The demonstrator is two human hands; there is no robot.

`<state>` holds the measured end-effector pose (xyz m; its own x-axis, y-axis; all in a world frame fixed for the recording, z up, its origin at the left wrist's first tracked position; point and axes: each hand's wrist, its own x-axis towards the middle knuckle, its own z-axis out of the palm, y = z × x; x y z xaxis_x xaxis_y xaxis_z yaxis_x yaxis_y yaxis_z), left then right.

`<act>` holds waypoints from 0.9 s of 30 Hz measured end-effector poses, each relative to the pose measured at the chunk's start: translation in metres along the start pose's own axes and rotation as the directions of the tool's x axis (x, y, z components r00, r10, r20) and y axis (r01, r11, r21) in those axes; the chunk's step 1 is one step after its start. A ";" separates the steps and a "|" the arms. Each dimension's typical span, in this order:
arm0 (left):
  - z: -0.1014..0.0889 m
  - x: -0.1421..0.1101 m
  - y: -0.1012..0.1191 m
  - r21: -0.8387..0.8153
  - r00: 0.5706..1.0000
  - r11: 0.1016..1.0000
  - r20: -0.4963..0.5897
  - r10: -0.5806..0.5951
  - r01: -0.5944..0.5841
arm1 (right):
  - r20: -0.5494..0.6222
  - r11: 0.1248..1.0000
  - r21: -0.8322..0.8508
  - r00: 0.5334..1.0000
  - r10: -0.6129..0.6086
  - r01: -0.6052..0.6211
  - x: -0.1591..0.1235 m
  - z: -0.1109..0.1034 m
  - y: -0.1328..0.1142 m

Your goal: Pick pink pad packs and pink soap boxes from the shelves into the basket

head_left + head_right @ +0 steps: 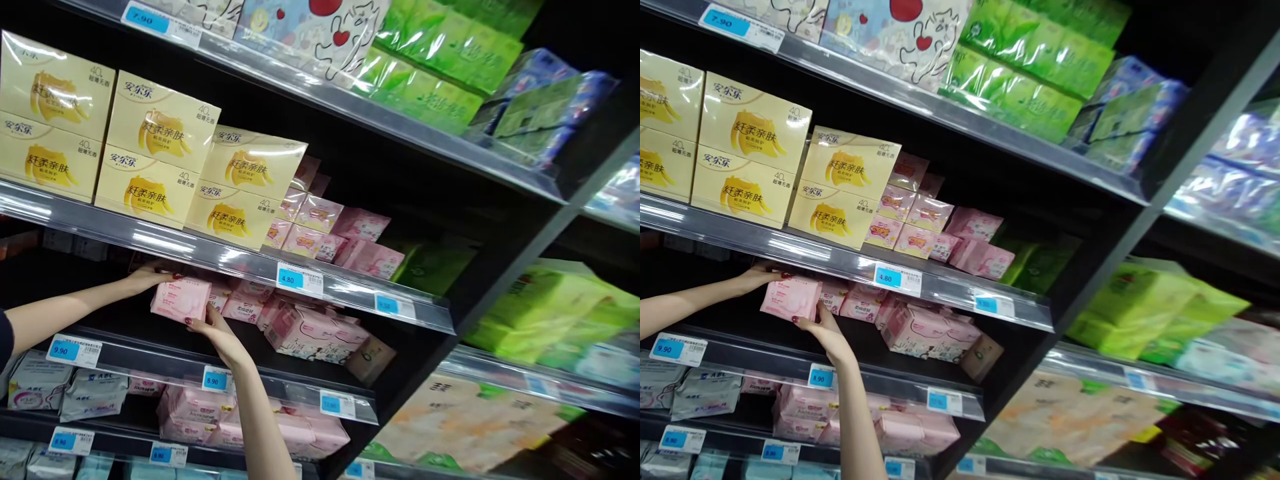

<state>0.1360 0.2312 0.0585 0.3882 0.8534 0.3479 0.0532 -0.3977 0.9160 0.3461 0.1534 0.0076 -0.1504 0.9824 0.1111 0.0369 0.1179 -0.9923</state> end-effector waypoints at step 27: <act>-0.002 0.006 -0.006 0.088 0.997 0.995 0.047 -0.053 0.049 | 0.020 1.000 0.020 1.000 -0.018 0.017 -0.006 0.001 -0.009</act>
<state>0.1363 0.2394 0.0557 0.4279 0.8563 0.2892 0.1529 -0.3839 0.9106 0.3462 0.1463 0.0157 -0.1710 0.9770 0.1274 0.0141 0.1317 -0.9912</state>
